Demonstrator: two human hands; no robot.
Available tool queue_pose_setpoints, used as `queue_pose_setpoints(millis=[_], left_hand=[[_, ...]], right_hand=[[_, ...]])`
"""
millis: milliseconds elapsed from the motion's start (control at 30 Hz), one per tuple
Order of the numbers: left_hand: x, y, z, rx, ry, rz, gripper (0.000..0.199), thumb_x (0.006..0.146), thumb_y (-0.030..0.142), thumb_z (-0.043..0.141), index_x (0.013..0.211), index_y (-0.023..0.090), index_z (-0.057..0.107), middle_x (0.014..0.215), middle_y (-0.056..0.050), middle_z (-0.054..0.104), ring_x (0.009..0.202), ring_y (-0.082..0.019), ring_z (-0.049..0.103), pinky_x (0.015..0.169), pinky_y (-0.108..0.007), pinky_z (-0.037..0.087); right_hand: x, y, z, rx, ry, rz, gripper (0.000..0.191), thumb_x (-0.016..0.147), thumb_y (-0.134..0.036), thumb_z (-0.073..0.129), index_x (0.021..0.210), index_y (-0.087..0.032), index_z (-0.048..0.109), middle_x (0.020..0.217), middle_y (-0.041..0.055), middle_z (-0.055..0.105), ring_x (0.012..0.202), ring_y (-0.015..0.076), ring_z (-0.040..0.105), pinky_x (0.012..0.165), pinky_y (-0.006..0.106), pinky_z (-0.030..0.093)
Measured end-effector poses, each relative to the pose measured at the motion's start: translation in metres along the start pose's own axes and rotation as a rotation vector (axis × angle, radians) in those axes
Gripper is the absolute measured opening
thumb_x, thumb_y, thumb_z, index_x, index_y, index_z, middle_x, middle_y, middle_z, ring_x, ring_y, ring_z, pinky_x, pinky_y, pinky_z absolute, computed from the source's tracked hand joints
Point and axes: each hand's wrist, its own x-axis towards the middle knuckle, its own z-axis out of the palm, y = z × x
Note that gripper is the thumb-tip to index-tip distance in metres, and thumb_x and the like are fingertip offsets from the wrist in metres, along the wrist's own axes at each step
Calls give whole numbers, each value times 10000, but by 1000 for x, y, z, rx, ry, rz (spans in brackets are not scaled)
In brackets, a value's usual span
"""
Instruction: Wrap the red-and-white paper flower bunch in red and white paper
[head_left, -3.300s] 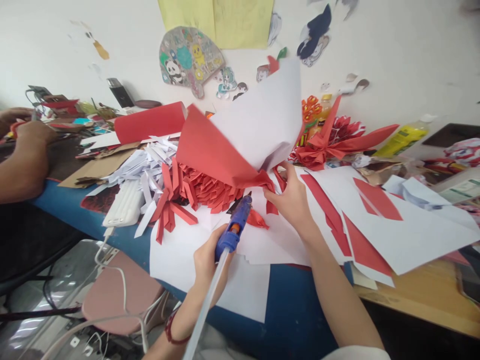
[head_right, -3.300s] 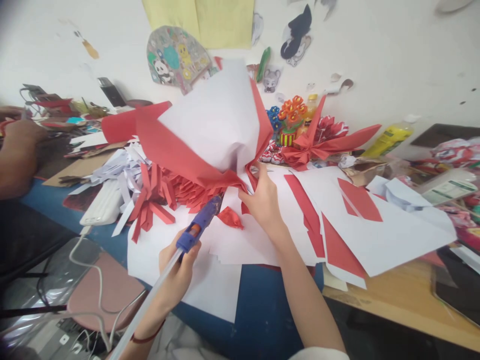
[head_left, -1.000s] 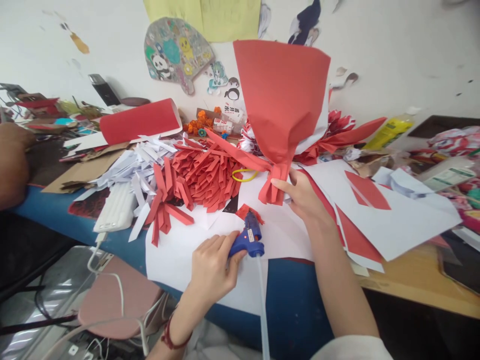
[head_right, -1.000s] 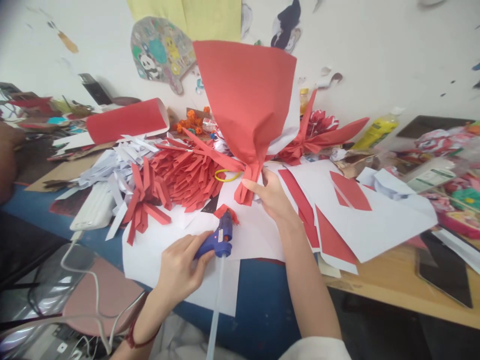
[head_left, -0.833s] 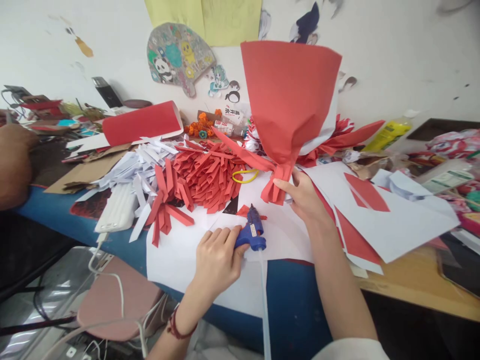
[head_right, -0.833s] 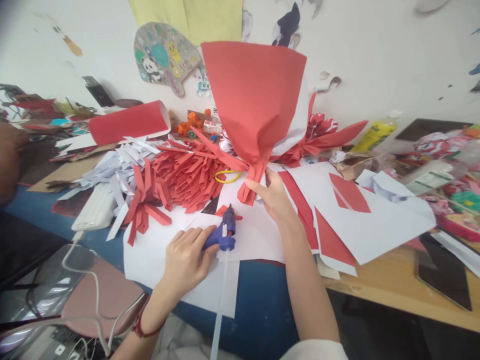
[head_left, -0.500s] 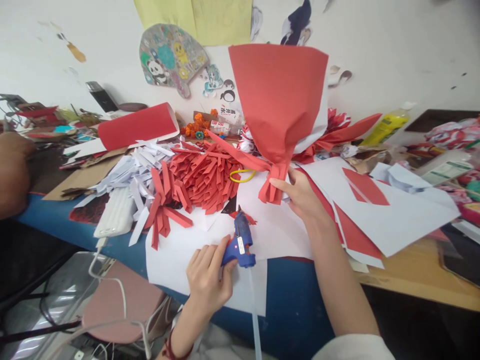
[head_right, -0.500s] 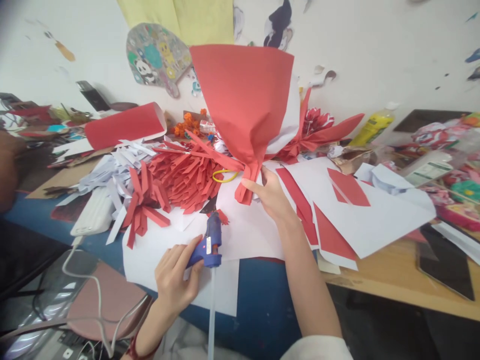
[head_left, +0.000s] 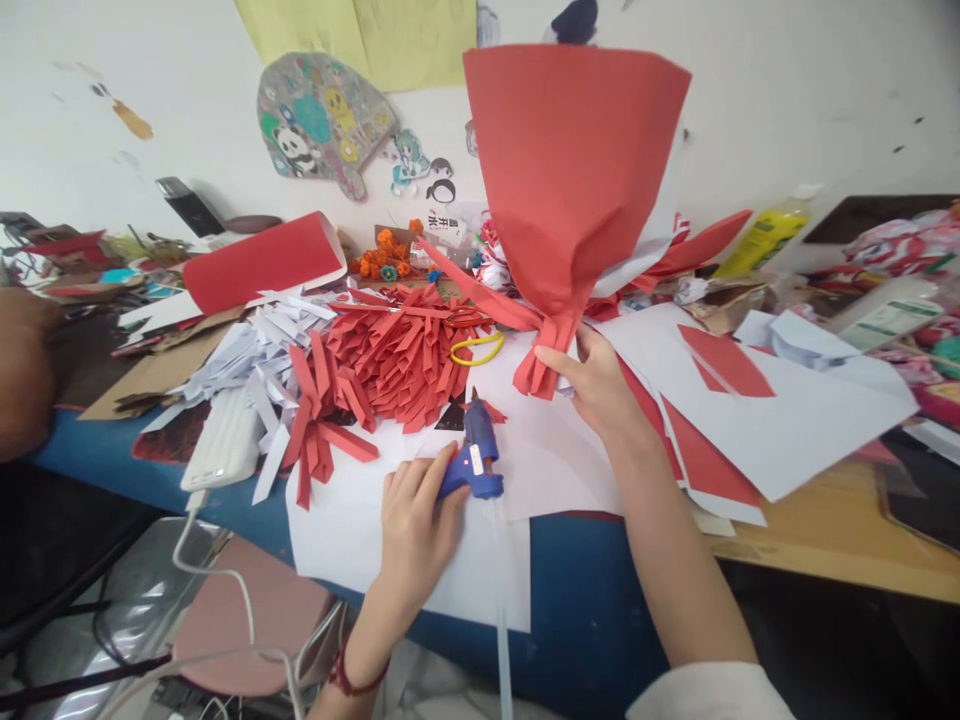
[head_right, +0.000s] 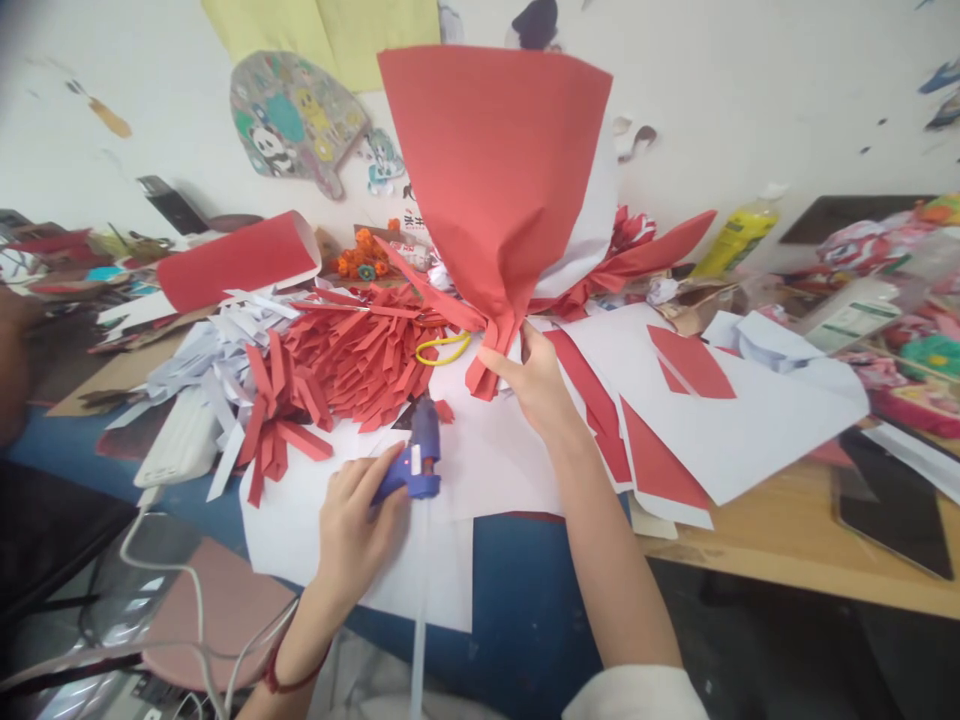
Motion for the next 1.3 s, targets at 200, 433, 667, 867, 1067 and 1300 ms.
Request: queue_pose_setpoints(millis=[200,433,667,867,1067,1300], left_hand=[[0,6,-7,114,-248,19,372,965,340,547,1308,199,579,1019,-81,648,902,-223,559,778,-364,376],[13,10,-11,133,-266,34,339,1002,288,444,1268,125,578,1004,-97,628,889,-231,533,760,-361,353],[27,8,-9,93,-150,33,319,1007,271,426,1253,120,562,1018,-98,615,906,-232,538,757,-358,375],[45,0,3,174,8,53,345,1009,289,419,1298,138,533,1045,-116,620,915,-247,536,785,-373,408],[54,-3,16,319,-275,71,325,990,308,464,1231,130,588,1061,-115,641,975,-272,563,806,-408,398],[48,-6,13,308,-307,25,391,994,409,455,1302,198,570,1085,-93,636,1020,-269,566,847,-415,389]], right_hand=[[-1,0,2,20,-47,-14,365,745,-329,763,1050,-189,620,1136,59,650,1107,237,583,982,351,464],[-2,1,2,-16,-54,-5,368,735,-360,775,1019,-179,627,1144,62,652,1082,233,586,960,348,470],[-2,-3,2,3,-48,17,385,735,-364,775,1045,-185,631,1141,60,655,1061,230,594,918,339,493],[1,5,0,3,23,27,397,721,-394,773,1036,-202,624,1055,44,663,993,236,608,889,368,509],[7,11,-6,32,169,-33,392,700,-380,775,1014,-211,611,1038,42,663,1005,232,610,946,388,496],[6,6,-4,93,196,59,381,646,-373,798,930,-211,601,1019,40,671,991,242,626,907,386,513]])
